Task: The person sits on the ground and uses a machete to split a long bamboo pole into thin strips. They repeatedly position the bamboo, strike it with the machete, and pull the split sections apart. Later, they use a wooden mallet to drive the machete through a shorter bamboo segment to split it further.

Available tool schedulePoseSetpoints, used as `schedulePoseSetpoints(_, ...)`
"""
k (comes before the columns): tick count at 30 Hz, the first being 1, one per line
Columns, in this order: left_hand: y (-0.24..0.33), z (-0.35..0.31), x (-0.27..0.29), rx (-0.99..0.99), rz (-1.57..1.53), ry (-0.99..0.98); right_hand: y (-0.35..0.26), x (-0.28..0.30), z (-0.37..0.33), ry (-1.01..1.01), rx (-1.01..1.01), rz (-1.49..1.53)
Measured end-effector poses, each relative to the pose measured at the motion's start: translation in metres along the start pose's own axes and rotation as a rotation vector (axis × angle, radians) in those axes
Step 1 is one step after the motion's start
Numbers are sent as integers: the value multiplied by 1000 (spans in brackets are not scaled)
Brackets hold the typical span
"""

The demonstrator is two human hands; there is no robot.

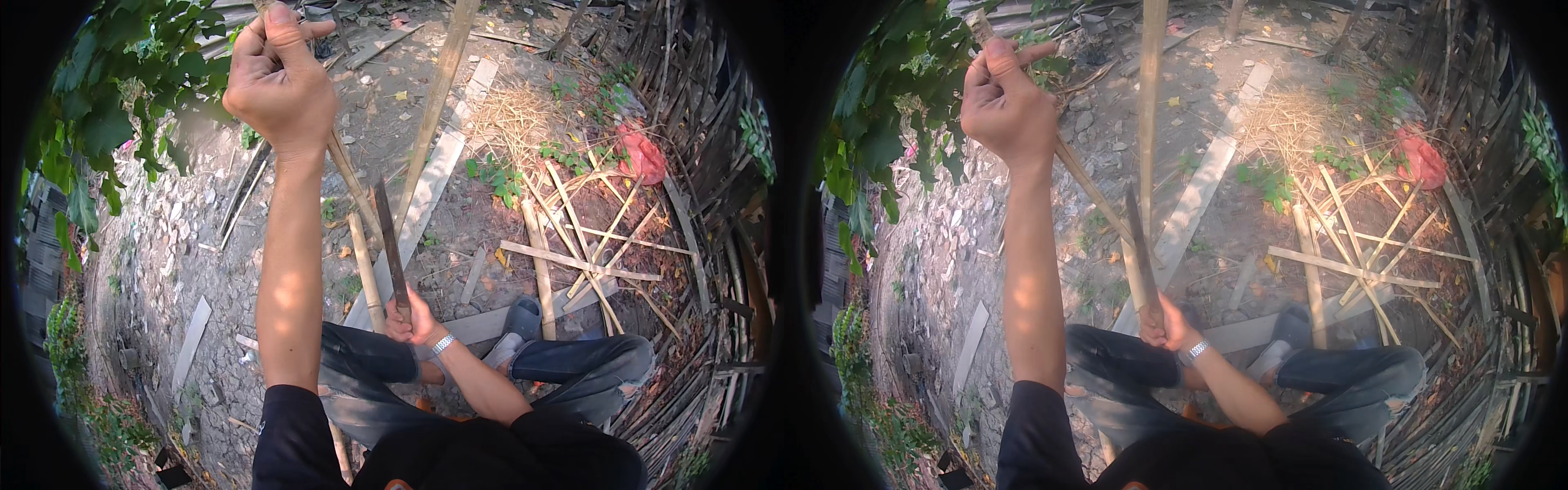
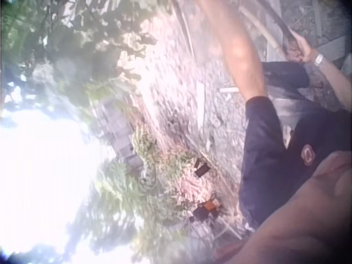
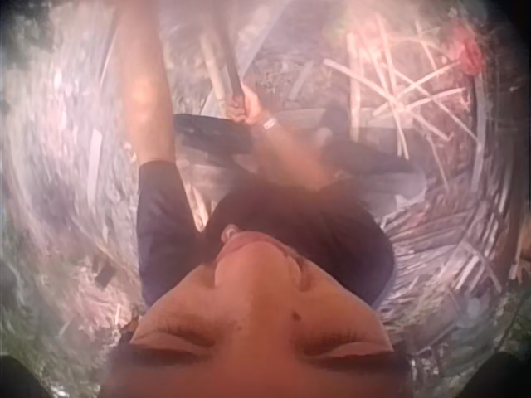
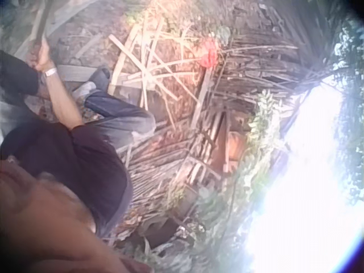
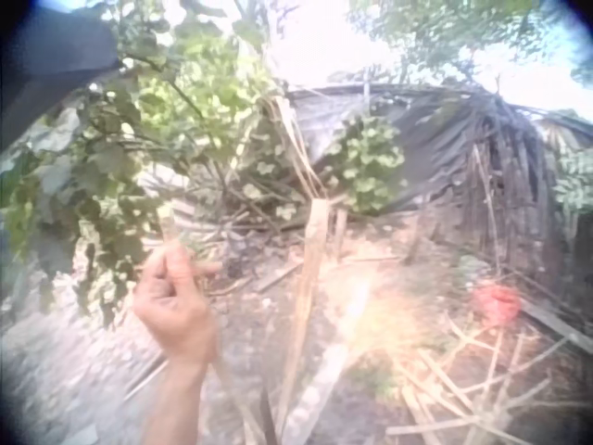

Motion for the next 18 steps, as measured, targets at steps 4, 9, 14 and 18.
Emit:
schedulePoseSetpoints(4, -9, 8, 15, 30, 45, 25, 11, -24, 21, -62, 22, 101)
schedulePoseSetpoints(9, -18, 24, 37, 2, 235, 72, -43, -56, 28, 472, -76, -415)
schedulePoseSetpoints(14, -13, 16, 31, -23, 150, 68, -87, -88, 32, 741, 184, -1383)
schedulePoseSetpoints(18, -10, 10, 21, -14, 132, 60, -98, -85, 42, 765, 197, -1412)
Point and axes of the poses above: each hand's wrist, its own z-axis towards the middle knuckle, its own x-axis out of the back of the hand, y = z × x, the point moved 4 cm from there along z, towards the middle knuckle, and after that the axes turned 9 degrees about -y, right-handed, at the moved point
